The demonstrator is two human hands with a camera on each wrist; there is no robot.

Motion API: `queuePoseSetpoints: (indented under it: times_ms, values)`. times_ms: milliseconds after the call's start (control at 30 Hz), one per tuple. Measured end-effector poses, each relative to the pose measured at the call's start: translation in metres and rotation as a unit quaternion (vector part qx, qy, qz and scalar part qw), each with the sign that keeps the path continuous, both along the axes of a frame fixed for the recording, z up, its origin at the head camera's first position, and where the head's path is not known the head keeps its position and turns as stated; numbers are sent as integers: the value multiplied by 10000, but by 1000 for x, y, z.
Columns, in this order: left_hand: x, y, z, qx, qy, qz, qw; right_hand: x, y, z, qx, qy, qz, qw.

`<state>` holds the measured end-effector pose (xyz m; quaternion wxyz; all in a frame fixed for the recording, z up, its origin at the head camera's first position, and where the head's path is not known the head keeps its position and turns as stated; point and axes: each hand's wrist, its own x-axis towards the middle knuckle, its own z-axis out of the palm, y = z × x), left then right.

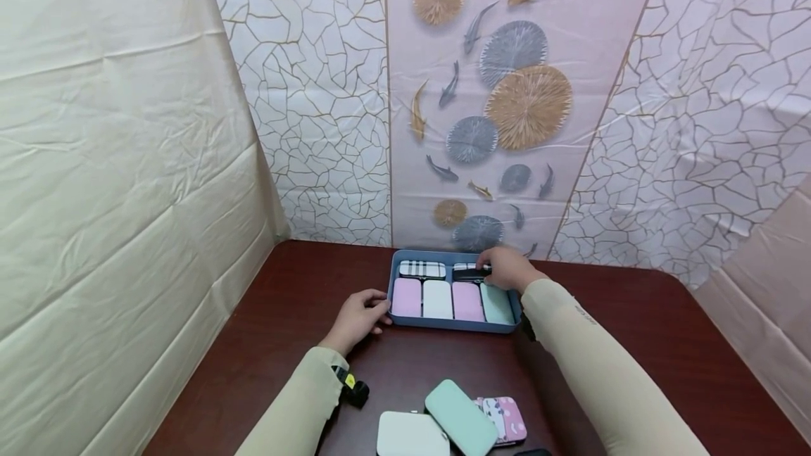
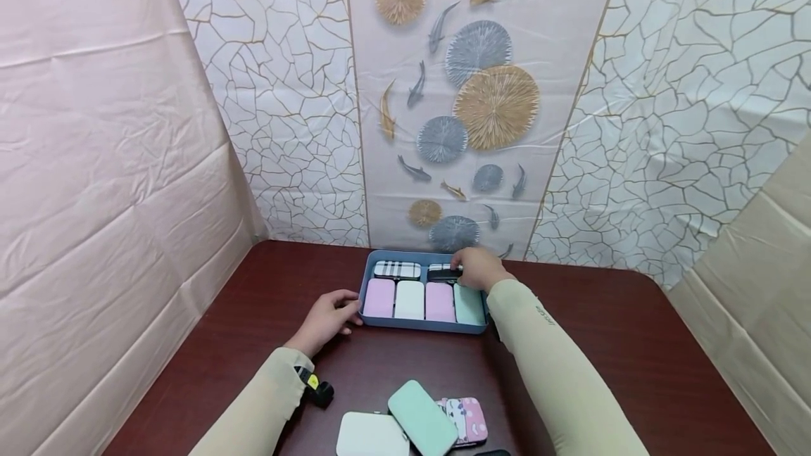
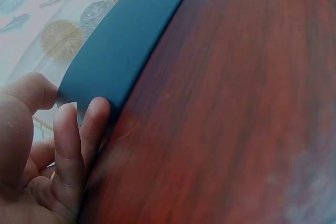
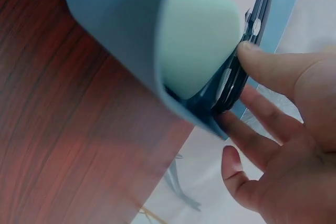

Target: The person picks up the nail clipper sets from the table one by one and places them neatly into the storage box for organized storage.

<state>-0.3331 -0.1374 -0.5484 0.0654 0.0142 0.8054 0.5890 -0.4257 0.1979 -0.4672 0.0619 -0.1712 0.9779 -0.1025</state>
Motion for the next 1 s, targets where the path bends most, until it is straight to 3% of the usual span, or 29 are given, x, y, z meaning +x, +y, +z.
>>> queuePoseSetpoints:
  times_ms: [600,767,1000]
  values:
    - [-1,-1,-1,45,35,2,10000,3,-5,-2,254,90,-473,9985]
    - [0,1,-1,67,11,-10,10000,9,-6,-3,346,387,-297,9982]
    - [-1,0,-3,70,38,3,10000,15,-11,-4,428,938,277,9943]
